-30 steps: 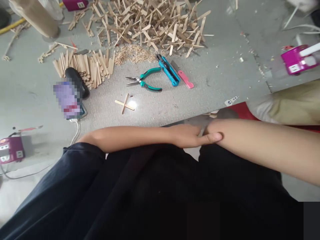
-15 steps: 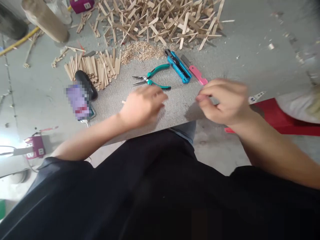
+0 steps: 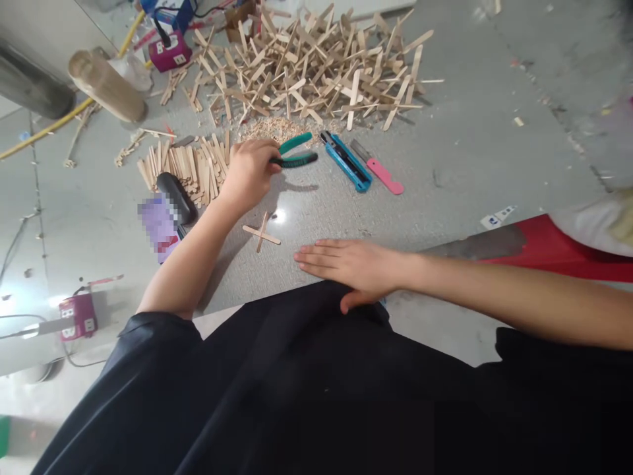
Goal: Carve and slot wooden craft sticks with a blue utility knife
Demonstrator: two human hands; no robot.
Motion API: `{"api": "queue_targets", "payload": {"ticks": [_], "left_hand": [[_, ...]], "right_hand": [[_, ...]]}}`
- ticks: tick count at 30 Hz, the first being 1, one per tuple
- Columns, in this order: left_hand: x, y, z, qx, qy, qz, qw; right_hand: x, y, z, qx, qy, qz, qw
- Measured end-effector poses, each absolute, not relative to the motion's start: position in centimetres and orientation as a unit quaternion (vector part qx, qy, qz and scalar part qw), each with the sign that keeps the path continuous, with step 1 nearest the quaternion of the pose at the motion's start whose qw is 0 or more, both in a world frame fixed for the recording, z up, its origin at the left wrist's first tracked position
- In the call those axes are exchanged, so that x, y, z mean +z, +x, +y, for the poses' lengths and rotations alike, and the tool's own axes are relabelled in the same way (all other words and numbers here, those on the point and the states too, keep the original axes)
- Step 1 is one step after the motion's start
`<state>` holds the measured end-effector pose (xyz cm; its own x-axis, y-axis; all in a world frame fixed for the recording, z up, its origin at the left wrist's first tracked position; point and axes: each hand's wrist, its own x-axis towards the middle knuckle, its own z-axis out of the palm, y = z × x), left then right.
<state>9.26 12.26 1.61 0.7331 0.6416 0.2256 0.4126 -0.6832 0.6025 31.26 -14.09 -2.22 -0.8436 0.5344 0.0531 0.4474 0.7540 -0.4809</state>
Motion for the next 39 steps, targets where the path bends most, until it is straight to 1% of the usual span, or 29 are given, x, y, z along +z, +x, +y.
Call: {"api": "queue_targets", "payload": {"ticks": [3, 6, 8, 9, 10, 12, 13, 14, 15, 16, 18, 20, 21, 22, 25, 27, 29, 31, 33, 35, 37, 39], "left_hand": [[2.8, 6.9, 13.9, 0.312, 0.868, 0.275, 0.271], [5.4, 4.7, 13.0, 0.373, 0.862, 0.258, 0.227], [7.4, 3.6, 11.1, 0.394, 0.864, 0.248, 0.193], [8.1, 3.2, 10.0, 0.398, 0.868, 0.237, 0.181], [8.6, 3.0, 8.9, 0.391, 0.876, 0.223, 0.174], [8.5, 2.9, 7.0, 0.378, 0.897, 0.161, 0.163], [8.0, 3.0, 6.3, 0.367, 0.908, 0.122, 0.161], [7.2, 3.3, 5.7, 0.37, 0.914, 0.074, 0.149], [6.3, 3.7, 5.3, 0.376, 0.916, 0.036, 0.135], [5.4, 4.1, 4.9, 0.383, 0.917, 0.001, 0.114], [3.9, 5.2, 4.2, 0.376, 0.922, -0.037, 0.089], [3.1, 6.3, 3.5, 0.355, 0.928, -0.062, 0.096], [2.9, 6.9, 3.1, 0.343, 0.93, -0.088, 0.094], [2.8, 7.4, 2.7, 0.333, 0.933, -0.104, 0.09], [2.6, 8.4, 1.6, 0.312, 0.941, -0.119, 0.049], [2.7, 8.2, 0.9, 0.302, 0.947, -0.106, 0.021], [3.0, 7.1, 0.4, 0.272, 0.961, -0.047, 0.016], [3.6, 5.0, 0.2, 0.247, 0.968, 0.014, 0.034], [4.1, 2.3, 0.1, 0.237, 0.964, 0.113, 0.037], [4.5, 0.0, 0.1, 0.195, 0.95, 0.241, 0.045], [4.8, -1.5, 0.2, 0.114, 0.932, 0.335, 0.077], [4.8, -1.9, 0.2, 0.028, 0.918, 0.379, 0.115]], "right_hand": [[-3.3, 32.2, -9.1, 0.231, -0.237, -0.94, 0.086], [-3.3, 32.9, -2.6, 0.231, -0.29, -0.924, 0.09], [-2.1, 33.0, 1.2, 0.245, -0.356, -0.893, 0.128], [-1.2, 33.1, 2.5, 0.25, -0.391, -0.868, 0.174], [-0.2, 33.0, 3.4, 0.247, -0.407, -0.856, 0.201], [1.9, 32.9, 3.5, 0.255, -0.438, -0.822, 0.261], [2.9, 32.8, 2.9, 0.344, -0.465, -0.745, 0.333], [3.6, 32.8, 1.9, 0.442, -0.485, -0.65, 0.382], [4.1, 32.8, 0.6, 0.479, -0.489, -0.62, 0.384], [4.4, 32.8, -0.8, 0.509, -0.485, -0.61, 0.365], [4.5, 33.2, -3.7, 0.567, -0.479, -0.572, 0.348], [4.2, 33.8, -6.3, 0.58, -0.486, -0.537, 0.374], [3.9, 34.1, -7.4, 0.561, -0.497, -0.553, 0.365], [3.7, 34.4, -8.4, 0.516, -0.515, -0.597, 0.336], [2.6, 34.6, -10.6, 0.307, -0.575, -0.718, 0.247], [1.7, 34.4, -11.7, 0.27, -0.586, -0.725, 0.241], [0.7, 34.4, -12.5, 0.238, -0.6, -0.724, 0.243], [-0.2, 34.7, -12.9, 0.203, -0.617, -0.719, 0.246], [-1.0, 35.4, -13.1, 0.162, -0.639, -0.71, 0.248], [-1.6, 36.2, -13.1, 0.119, -0.664, -0.696, 0.246], [-2.2, 36.6, -12.9, 0.085, -0.685, -0.683, 0.239], [-2.5, 36.7, -12.6, 0.061, -0.698, -0.675, 0.231]]}}
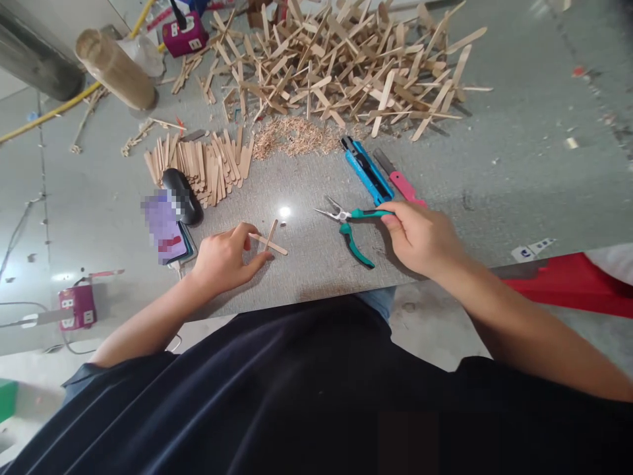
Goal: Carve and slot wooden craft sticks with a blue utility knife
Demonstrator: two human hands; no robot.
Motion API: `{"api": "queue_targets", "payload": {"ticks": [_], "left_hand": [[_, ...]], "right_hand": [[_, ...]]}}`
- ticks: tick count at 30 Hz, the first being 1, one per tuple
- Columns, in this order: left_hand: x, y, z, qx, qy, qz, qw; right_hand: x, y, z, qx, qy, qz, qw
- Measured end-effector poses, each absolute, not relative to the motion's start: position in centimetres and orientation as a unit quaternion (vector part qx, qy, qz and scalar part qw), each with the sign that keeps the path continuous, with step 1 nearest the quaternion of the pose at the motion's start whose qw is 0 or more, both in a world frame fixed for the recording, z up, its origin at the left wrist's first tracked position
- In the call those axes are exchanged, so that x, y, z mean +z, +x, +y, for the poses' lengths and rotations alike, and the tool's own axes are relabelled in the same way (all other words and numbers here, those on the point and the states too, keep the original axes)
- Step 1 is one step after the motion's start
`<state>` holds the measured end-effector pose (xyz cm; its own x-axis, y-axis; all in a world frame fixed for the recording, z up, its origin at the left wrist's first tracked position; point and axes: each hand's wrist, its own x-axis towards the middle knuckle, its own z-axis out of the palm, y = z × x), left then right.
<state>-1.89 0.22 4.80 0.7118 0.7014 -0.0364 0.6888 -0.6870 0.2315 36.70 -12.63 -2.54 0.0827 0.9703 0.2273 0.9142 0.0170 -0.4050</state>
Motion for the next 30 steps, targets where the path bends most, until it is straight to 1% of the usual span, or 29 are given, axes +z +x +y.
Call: {"api": "queue_targets", "payload": {"ticks": [3, 5, 7, 9, 11, 14, 15, 18, 20, 21, 26, 30], "left_hand": [[4.8, -1.3, 0.2, -0.035, 0.907, 0.396, 0.137], [4.7, -1.1, 0.4, -0.063, 0.907, 0.394, 0.136], [4.4, -1.4, 0.6, -0.063, 0.909, 0.392, 0.128], [3.9, -2.1, 0.9, -0.028, 0.914, 0.383, 0.129], [3.1, -2.8, 1.0, 0.034, 0.922, 0.363, 0.13], [1.7, -3.3, 0.6, 0.121, 0.926, 0.339, 0.112], [1.3, -3.3, 0.4, 0.132, 0.925, 0.34, 0.106], [0.4, -3.1, -0.1, 0.147, 0.928, 0.329, 0.094], [-0.1, -3.0, -0.3, 0.154, 0.924, 0.333, 0.109], [-0.2, -3.0, -0.3, 0.158, 0.92, 0.336, 0.123], [0.0, -3.3, 0.3, 0.177, 0.906, 0.341, 0.179], [1.1, -3.2, 0.7, 0.211, 0.87, 0.378, 0.237]], "right_hand": [[-2.6, 36.3, -11.9, 0.03, -0.712, -0.668, 0.214], [-2.1, 36.1, -11.4, -0.004, -0.718, -0.672, 0.18], [-1.1, 35.8, -11.0, -0.045, -0.713, -0.686, 0.139], [0.4, 35.2, -10.5, -0.077, -0.693, -0.705, 0.129], [2.0, 34.0, -9.8, -0.089, -0.667, -0.723, 0.155], [4.0, 30.6, -8.0, -0.033, -0.58, -0.796, 0.17], [4.4, 29.3, -7.3, -0.014, -0.556, -0.816, 0.159], [4.4, 25.4, -5.0, 0.041, -0.46, -0.883, 0.088], [3.8, 23.8, -3.7, 0.044, -0.409, -0.91, 0.055], [3.3, 23.4, -3.2, 0.043, -0.382, -0.922, 0.052], [2.0, 24.5, -2.2, 0.027, -0.343, -0.937, 0.065], [2.2, 25.9, -2.0, -0.003, -0.387, -0.918, 0.084]]}}
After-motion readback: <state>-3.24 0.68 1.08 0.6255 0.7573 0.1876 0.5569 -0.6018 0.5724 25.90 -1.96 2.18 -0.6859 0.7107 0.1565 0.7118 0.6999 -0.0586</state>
